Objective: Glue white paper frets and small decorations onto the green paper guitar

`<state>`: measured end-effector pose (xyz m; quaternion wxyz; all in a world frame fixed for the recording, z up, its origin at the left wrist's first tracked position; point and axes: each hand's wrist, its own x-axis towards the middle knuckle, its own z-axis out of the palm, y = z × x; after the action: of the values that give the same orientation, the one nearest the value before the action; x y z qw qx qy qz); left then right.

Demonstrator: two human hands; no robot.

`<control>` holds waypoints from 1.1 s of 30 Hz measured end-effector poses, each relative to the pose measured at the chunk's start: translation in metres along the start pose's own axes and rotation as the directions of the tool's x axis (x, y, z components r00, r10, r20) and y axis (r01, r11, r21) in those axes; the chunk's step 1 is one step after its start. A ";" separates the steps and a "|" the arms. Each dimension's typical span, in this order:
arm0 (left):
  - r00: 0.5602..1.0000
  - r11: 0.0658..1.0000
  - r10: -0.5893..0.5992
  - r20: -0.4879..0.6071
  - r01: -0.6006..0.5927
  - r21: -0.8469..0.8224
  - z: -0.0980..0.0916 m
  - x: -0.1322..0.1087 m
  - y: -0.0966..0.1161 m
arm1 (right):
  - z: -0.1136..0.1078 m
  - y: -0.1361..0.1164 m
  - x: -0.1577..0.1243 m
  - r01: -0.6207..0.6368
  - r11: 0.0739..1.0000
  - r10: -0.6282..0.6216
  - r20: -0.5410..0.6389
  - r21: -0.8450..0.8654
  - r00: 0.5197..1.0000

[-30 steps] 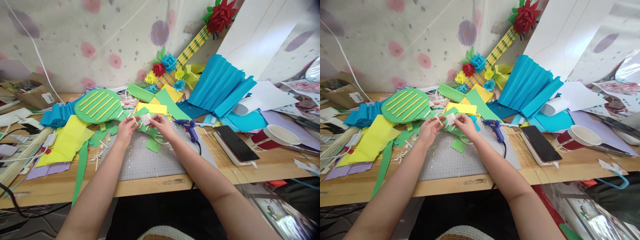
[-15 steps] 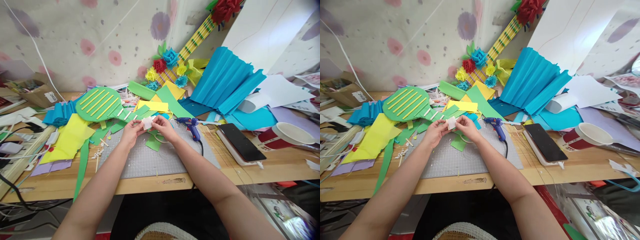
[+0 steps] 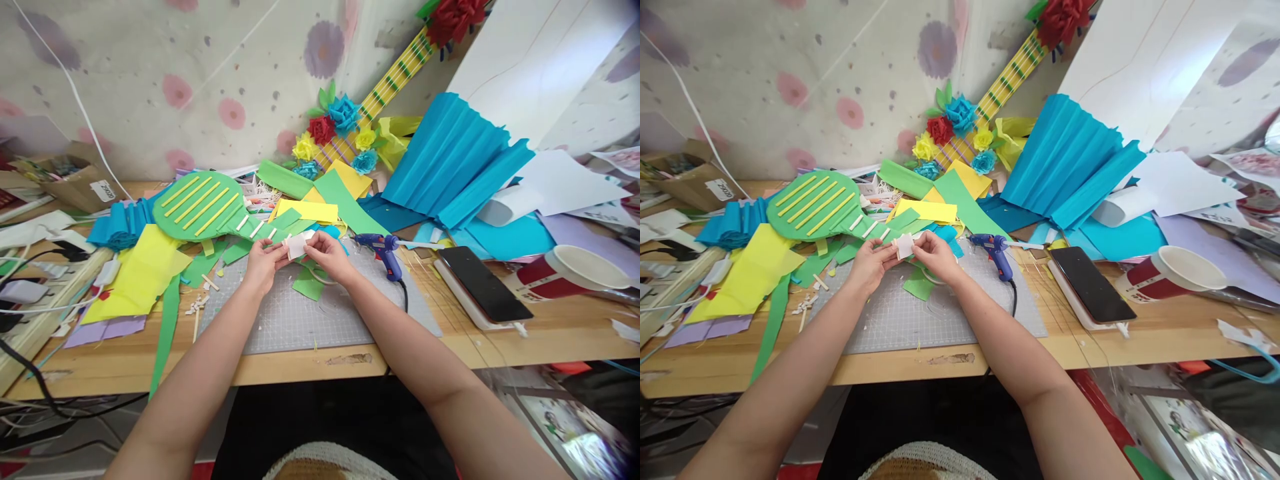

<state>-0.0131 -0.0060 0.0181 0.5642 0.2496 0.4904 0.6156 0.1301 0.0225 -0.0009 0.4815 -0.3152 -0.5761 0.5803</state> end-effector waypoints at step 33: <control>0.992 0.991 0.123 -0.034 -0.121 0.065 -0.001 0.000 -0.001 | 0.004 -0.005 -0.005 0.025 0.999 -0.022 0.045 -0.048 0.999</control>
<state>-0.0132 -0.0062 0.0164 0.5079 0.2849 0.5039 0.6380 0.1293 0.0153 0.0035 0.4676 -0.3068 -0.6043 0.5675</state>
